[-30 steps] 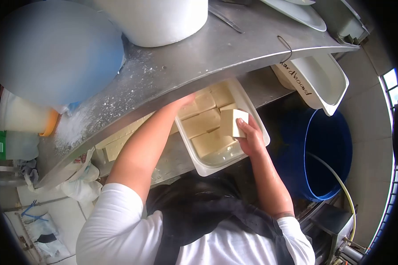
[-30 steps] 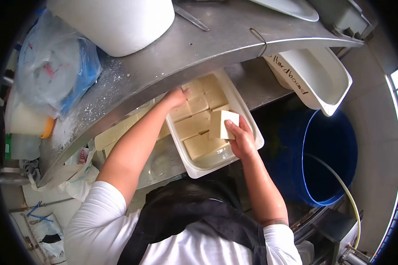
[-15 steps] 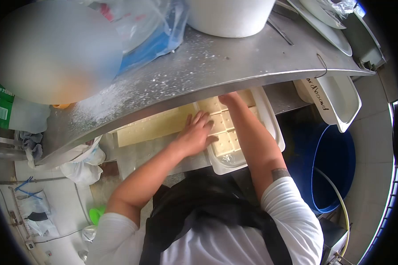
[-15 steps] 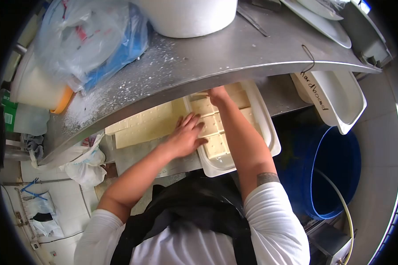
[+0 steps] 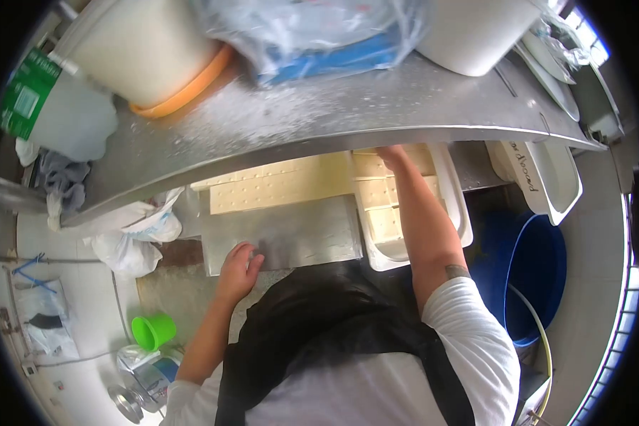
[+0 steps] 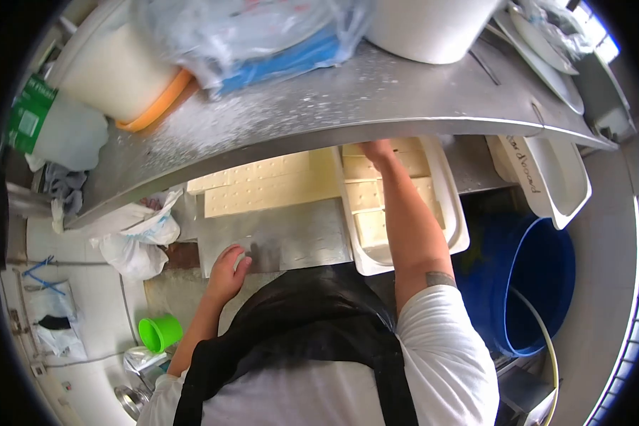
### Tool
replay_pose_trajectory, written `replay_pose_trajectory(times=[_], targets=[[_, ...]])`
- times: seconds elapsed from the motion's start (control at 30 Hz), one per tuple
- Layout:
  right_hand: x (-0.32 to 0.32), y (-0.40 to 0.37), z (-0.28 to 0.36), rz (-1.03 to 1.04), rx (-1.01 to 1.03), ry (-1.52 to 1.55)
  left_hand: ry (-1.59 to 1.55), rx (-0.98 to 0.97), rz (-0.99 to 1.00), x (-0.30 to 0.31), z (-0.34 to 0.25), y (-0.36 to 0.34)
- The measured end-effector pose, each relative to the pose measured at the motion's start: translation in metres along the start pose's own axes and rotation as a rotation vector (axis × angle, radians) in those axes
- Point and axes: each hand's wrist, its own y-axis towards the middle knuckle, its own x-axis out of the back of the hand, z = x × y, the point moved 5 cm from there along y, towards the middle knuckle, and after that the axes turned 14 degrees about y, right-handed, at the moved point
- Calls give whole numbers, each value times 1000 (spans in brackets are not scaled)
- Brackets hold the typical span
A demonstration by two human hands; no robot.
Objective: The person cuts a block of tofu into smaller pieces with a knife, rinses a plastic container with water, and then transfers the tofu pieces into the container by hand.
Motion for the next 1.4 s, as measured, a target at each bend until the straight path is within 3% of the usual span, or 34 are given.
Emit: replay_pose_trajectory(times=[0.03,0.1,0.13,0.2,0.4,0.47,0.53,0.6,0.67,0.73,0.87,0.97,1.03,1.07,1.1,1.13,1.17,1.2,1.23,1.27,1.4], targets=[[-11,-1,12,27,-1,7,-4,0,-26,-1,7,-1],[-26,-2,27,104,-20,-393,2,42,-63,2,20,-10],[-29,6,8,137,-16,-384,-4,19,-49,3,19,-8],[-23,31,-29,60,288,-519,-10,17,-47,4,21,-7],[-29,25,-32,41,182,-456,-74,11,-74,14,26,-11],[-25,27,-38,59,181,-545,-89,-16,-72,7,30,-12],[-20,29,-49,64,20,-764,-52,-36,-48,-5,33,-15],[-31,24,-36,34,223,-535,14,-42,-50,2,36,-12],[-37,23,-27,-64,185,-436,-72,-66,-40,6,26,-14],[-29,27,-34,-28,87,-436,-51,-53,-57,-1,26,-13],[-18,38,-34,61,192,-684,-104,-80,-62,9,20,-10],[14,50,-90,-6,321,-726,-92,-69,-10,0,15,-8],[30,58,-107,-68,276,-822,-79,-77,21,-6,11,-5],[53,83,-157,-42,451,-1017,-43,-59,37,-11,11,-5],[29,38,-80,-101,374,-759,-38,-81,11,-10,12,-6],[18,16,-52,-103,127,-897,-32,-98,-16,-10,14,-6],[6,2,-34,-138,297,-609,-50,-151,8,-10,10,-6],[-14,-18,0,5,257,-734,-70,-103,-2,-7,12,-8],[-32,-41,19,107,63,-943,-85,-45,-14,-7,14,-10],[-33,-42,-6,176,87,-1110,-87,-71,-4,-9,12,-10],[-22,-57,-23,169,162,-1062,-82,-42,121,-14,13,-10]])
